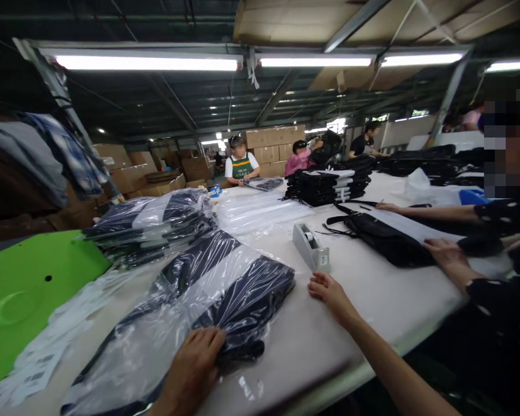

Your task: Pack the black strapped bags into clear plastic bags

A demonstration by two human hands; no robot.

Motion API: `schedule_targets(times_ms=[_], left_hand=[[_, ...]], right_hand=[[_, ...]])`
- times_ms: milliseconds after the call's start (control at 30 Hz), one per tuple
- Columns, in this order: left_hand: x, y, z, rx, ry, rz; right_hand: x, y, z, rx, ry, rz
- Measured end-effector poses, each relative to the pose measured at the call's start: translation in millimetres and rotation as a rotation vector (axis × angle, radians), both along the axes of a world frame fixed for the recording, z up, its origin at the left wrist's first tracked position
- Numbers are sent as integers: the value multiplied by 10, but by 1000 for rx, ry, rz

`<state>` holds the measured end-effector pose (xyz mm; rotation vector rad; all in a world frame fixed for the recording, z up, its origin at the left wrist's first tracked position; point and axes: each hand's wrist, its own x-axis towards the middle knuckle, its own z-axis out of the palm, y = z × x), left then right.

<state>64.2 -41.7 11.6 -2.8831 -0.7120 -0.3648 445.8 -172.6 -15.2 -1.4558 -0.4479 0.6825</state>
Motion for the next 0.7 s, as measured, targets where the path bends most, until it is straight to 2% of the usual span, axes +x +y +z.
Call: schedule_targets(times_ms=[67,133,200,233,267,333,433,500,600,700], left_hand=[[-578,73,-14,71,29,18],[-1033,83,92,57,69,102],[-1210,0,272,-33,76,98],[-1173,-69,359,-80,51,71],[-1057,-149,428,-117,17,26],[-654,-309,491,-112,-107,-6],[75,-497,423,-109,-188,-99],[449,-575,332,-116,-232,-88],[735,-613,205,-137,-246,-47],[798,-583,105,-111,-235,-25]], right_hand=[[-45,-175,8,-17,-71,99],[-138,-334,18,-36,-163,278],[-282,-455,32,-53,-205,463],[-371,-496,40,-59,-198,536],[-466,-522,49,-63,-184,596],[-659,-529,69,-61,-161,676],[-897,-447,111,-82,-223,691],[-985,-366,143,-104,-300,674],[-1006,-272,178,-97,-332,708],[-954,-227,191,-85,-267,818]])
